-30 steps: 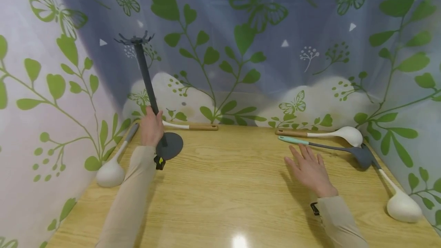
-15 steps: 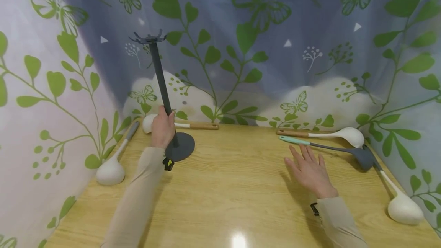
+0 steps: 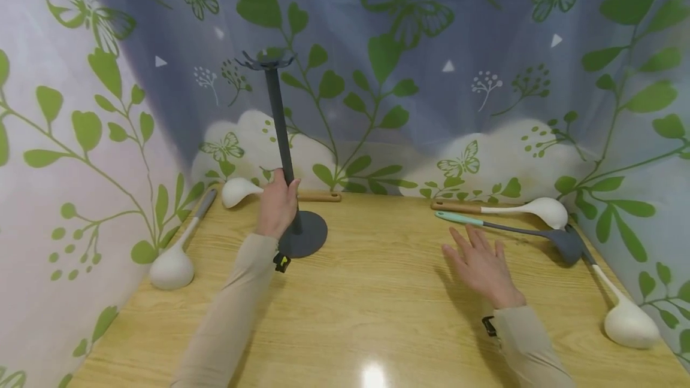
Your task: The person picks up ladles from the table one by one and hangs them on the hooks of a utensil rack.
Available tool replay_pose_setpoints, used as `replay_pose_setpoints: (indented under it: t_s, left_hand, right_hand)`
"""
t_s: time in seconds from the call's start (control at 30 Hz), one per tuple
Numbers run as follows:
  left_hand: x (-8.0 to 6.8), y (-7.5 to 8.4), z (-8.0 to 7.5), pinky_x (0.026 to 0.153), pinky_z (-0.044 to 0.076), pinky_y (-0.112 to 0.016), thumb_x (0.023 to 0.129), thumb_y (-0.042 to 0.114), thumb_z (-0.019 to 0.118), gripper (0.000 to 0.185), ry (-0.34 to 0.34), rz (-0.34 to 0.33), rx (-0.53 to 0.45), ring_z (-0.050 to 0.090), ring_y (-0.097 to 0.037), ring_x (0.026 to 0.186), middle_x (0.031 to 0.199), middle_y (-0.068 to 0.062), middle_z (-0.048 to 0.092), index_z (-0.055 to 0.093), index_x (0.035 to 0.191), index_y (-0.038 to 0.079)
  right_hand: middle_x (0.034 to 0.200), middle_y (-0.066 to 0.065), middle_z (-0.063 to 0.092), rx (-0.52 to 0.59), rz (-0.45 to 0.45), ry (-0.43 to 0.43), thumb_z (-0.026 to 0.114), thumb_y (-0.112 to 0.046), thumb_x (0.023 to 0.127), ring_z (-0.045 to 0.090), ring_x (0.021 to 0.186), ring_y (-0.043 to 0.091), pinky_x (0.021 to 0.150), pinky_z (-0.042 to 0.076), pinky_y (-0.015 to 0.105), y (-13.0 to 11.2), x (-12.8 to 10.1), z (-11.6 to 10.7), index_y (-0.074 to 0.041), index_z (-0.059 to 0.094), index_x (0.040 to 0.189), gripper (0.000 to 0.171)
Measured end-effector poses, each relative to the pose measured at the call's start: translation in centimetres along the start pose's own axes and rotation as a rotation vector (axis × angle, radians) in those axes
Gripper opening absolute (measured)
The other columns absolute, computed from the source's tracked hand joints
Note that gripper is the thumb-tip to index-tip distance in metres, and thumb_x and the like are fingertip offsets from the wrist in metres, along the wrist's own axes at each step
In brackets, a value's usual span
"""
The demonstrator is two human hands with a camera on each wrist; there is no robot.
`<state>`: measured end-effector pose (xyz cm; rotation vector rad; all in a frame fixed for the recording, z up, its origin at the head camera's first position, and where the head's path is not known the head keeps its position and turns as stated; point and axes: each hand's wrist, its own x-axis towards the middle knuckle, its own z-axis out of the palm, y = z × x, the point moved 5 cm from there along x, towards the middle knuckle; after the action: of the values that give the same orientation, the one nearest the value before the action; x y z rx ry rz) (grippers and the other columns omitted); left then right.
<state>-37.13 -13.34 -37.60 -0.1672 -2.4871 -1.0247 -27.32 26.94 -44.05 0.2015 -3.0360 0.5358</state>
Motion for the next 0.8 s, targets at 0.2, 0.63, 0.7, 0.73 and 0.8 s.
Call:
replay_pose_setpoints:
  t_s: [0.2,0.63,0.7,0.73,0.8]
  left_hand:
    - [-0.4,1.6,1.3,0.049,0.043,-0.037,0.106,0.032,0.043,0.032,-0.024,0.020,-0.004,0.054,-0.028,0.051,0.066,-0.011,0.051,0.044,0.115,0.001]
    - [-1.3,5.2,4.9,0.053,0.045,-0.038,0.105,0.027,0.048,0.025,-0.062,0.096,-0.026,0.058,-0.026,0.058,0.077,-0.011,0.062,0.048,0.113,0.003]
    - [-1.4,5.9,5.4,0.055,0.046,-0.039,0.105,0.028,0.048,0.026,-0.073,0.114,-0.019,0.059,-0.026,0.061,0.077,-0.010,0.061,0.049,0.113,0.003]
    - [-1.4,6.3,5.6,0.055,0.046,-0.039,0.104,0.027,0.049,0.025,-0.075,0.124,-0.020,0.059,-0.026,0.061,0.076,-0.010,0.060,0.049,0.112,0.003]
    - [-1.6,6.9,5.9,0.053,0.046,-0.038,0.104,0.027,0.049,0.026,-0.079,0.148,-0.024,0.057,-0.025,0.058,0.073,-0.009,0.057,0.049,0.112,0.002]
  right_hand:
    - [0.157,0.031,0.019,0.012,0.002,-0.007,0.030,-0.056,0.104,0.014,0.145,0.050,0.107,0.002,0.075,-0.1,0.0,0.1,-0.011,0.030,0.155,0.069]
    - [0.157,0.032,0.019,0.029,0.000,-0.019,0.027,-0.056,0.104,0.012,0.146,0.051,0.109,0.002,0.074,0.3,-0.1,0.1,-0.009,0.028,0.155,0.070]
    - [0.156,0.033,0.020,0.032,0.001,-0.018,0.028,-0.056,0.104,0.013,0.145,0.052,0.109,0.003,0.074,0.3,-0.1,0.0,-0.008,0.029,0.155,0.070]
    - [0.156,0.033,0.020,0.033,0.002,-0.017,0.028,-0.056,0.104,0.013,0.145,0.052,0.109,0.003,0.074,0.4,-0.1,0.0,-0.008,0.029,0.155,0.070]
    - [0.156,0.033,0.021,0.034,0.003,-0.011,0.029,-0.055,0.104,0.013,0.145,0.052,0.109,0.005,0.074,0.3,-0.1,-0.2,-0.008,0.030,0.155,0.069]
